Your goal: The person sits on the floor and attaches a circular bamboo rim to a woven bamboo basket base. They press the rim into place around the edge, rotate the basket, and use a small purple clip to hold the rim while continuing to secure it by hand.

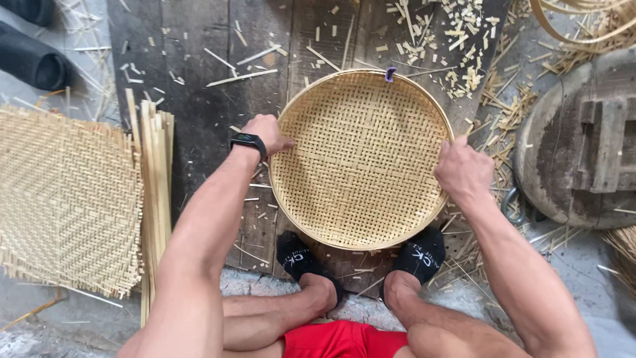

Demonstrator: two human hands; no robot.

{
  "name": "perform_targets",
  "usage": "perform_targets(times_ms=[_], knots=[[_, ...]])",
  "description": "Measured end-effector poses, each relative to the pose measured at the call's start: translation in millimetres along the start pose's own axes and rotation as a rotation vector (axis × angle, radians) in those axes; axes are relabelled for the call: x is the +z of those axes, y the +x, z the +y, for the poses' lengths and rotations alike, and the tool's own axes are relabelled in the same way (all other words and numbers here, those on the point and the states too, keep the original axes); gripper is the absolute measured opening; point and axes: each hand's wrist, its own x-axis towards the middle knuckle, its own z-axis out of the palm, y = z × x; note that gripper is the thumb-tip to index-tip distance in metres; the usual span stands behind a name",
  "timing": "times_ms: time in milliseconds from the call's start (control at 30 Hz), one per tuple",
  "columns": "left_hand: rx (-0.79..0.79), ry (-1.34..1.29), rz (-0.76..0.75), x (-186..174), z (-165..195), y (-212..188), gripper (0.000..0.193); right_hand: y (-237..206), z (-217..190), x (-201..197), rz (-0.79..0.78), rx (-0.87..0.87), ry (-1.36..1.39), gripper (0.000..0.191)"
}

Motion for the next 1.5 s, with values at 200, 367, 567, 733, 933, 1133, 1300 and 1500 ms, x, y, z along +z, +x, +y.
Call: perform_targets(times_ms=[200,367,567,733,933,1133,1300,1500], knots=[[0.033,0.052,0.036,7,5,0,0.052,15,1,14,-0.111,0.032,0.022,0.043],[0.019,0.192,-0.003,-7,18,7,0.064,8,6,-5,0.077,-0.056,-0.004,0.043],[0.194,-0.502,0.559,-2,89,49,0.044,57,-33,-54,0.195,-0.273,0.477,0.065],[-0.009,-0.468,0.562,8,103,68,0.021,105,-82,-63,0.089,-0.420,0.652,0.060],[0.091,-0.368,0.722,13,103,63,0.023,114,-88,-45,0.203,-0.364,0.881,0.027],[0.071,-0.427,0.510,-1,107,51,0.023,83,-36,-55,0.254,-0.106,1.494,0.022],[0.457,-0.431,0.649,3,123,50,0.031,29,65,-47,0.375,0.153,1.484,0.029],[0.650,-0.132,1.082,14,154,40,0.045,-24,127,-5,0.334,0.292,1.711,0.009]])
